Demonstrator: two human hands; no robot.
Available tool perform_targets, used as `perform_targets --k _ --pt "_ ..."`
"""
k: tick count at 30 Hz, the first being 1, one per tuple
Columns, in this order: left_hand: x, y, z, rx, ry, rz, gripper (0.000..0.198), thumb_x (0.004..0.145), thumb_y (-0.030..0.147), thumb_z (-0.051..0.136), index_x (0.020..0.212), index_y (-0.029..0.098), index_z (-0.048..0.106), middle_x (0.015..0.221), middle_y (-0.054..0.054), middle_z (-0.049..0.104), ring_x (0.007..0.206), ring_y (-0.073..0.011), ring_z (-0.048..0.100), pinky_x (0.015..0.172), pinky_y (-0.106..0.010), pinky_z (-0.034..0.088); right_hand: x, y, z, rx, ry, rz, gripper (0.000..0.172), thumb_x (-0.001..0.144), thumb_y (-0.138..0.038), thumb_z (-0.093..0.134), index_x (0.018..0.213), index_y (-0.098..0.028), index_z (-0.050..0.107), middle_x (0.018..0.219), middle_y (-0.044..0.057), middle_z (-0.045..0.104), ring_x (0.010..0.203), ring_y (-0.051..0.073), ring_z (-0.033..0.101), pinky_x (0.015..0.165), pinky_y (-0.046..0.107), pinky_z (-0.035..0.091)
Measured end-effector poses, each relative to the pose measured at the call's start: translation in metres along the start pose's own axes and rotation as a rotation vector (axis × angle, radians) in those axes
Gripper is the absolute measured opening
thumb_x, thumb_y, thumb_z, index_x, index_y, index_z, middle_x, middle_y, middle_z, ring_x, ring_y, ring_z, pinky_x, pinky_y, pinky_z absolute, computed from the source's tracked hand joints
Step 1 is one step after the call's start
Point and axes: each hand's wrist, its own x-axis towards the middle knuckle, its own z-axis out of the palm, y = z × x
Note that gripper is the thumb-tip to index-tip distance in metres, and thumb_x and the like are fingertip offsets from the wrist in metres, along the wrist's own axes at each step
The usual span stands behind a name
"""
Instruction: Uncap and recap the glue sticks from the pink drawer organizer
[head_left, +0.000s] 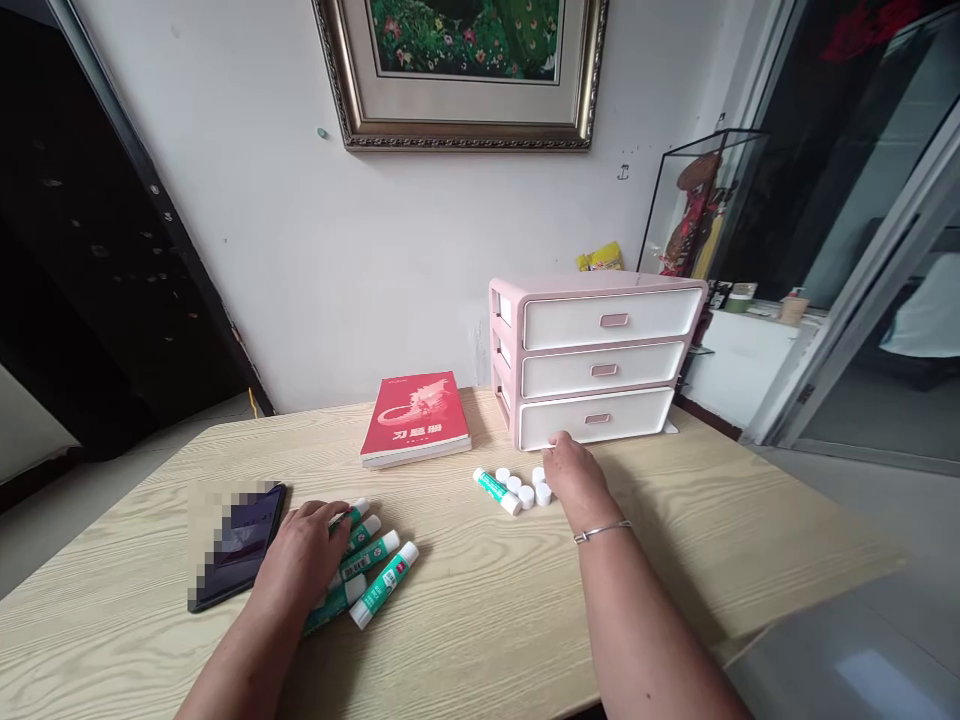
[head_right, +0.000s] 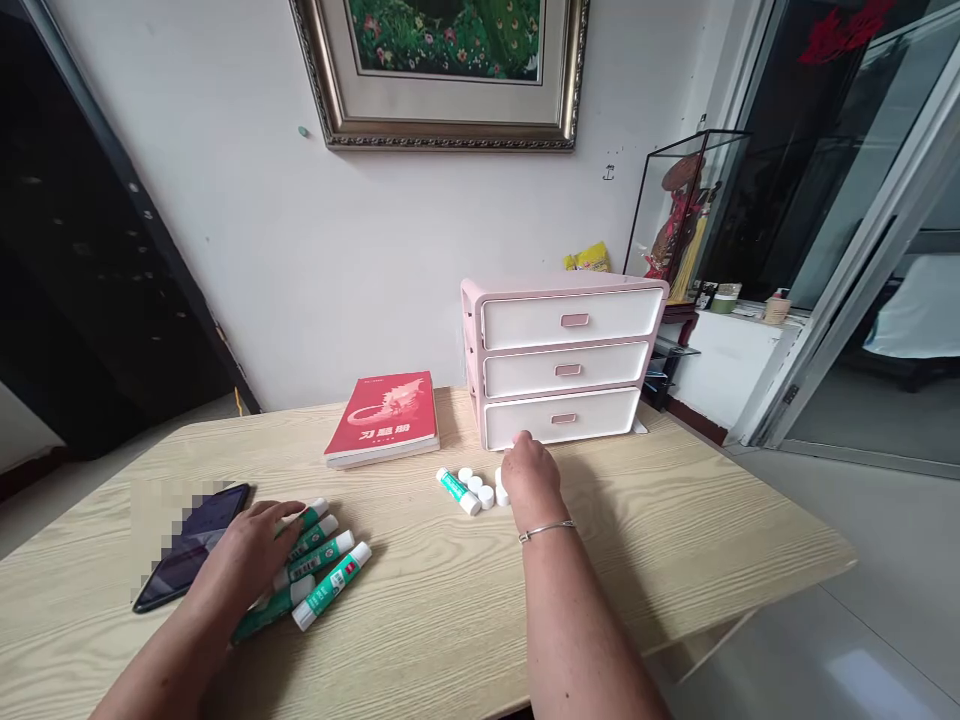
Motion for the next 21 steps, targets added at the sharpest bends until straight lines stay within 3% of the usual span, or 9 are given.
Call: perform_targets --k 6,10,13,17,21 --pt "-0.001 -0.024 0.01 -0.156 0.096 -0.072 0.039 0.085 0.033 0.047 0.111 0.023 0.074 0.121 -0.008 0.069 0.103 -0.025 0.068 0.09 -0.033 0.053 0.004 0.005 0.007 -0.022 -0.015 0.014 0.029 0.094 -0.021 0.046 0.112 -0.019 0.068 0.115 0.012 0.071 0.104 0.024 0.066 0.074 0.029 0.044" --pt "-0.002 -0.028 0.012 -0.201 0.051 -0.091 0.041 0.088 0.038 0.046 0.117 0.022 0.071 0.126 -0.008 0.065 0.104 -0.0236 0.068 0.092 -0.032 0.052 0.0 0.0 0.009 -0.046 -0.061 -0.053 0.026 0.092 -0.022 0.047 0.097 -0.019 0.073 0.1 0.011 0.074 0.093 0.023 0.068 0.069 0.029 0.043" --pt "-0.002 -0.024 0.015 -0.217 0.004 -0.072 0.048 0.092 0.048 0.045 0.125 0.021 0.067 0.131 -0.01 0.063 0.116 -0.0259 0.063 0.1 -0.035 0.049 -0.009 -0.01 0.01 -0.067 -0.04 -0.12 0.031 0.096 -0.027 0.044 0.102 -0.017 0.073 0.103 0.014 0.073 0.099 0.025 0.065 0.078 0.031 0.043" --pt "-0.007 -0.013 0.015 -0.176 -0.046 0.053 0.062 0.092 0.062 0.045 0.137 0.022 0.057 0.141 -0.011 0.056 0.134 -0.0283 0.049 0.112 -0.041 0.039 -0.027 -0.025 0.019 -0.073 0.089 -0.388 0.029 0.094 -0.039 0.054 0.108 -0.019 0.071 0.112 0.012 0.068 0.11 0.025 0.057 0.094 0.034 0.038" --pt "-0.017 0.001 0.008 -0.06 -0.068 0.102 0.079 0.086 0.073 0.045 0.148 0.024 0.046 0.152 -0.013 0.044 0.143 -0.0339 0.037 0.114 -0.048 0.034 -0.045 -0.037 0.03 -0.081 0.17 -0.593 0.023 0.089 -0.041 0.063 0.101 -0.023 0.07 0.104 0.008 0.066 0.105 0.025 0.054 0.094 0.036 0.036"
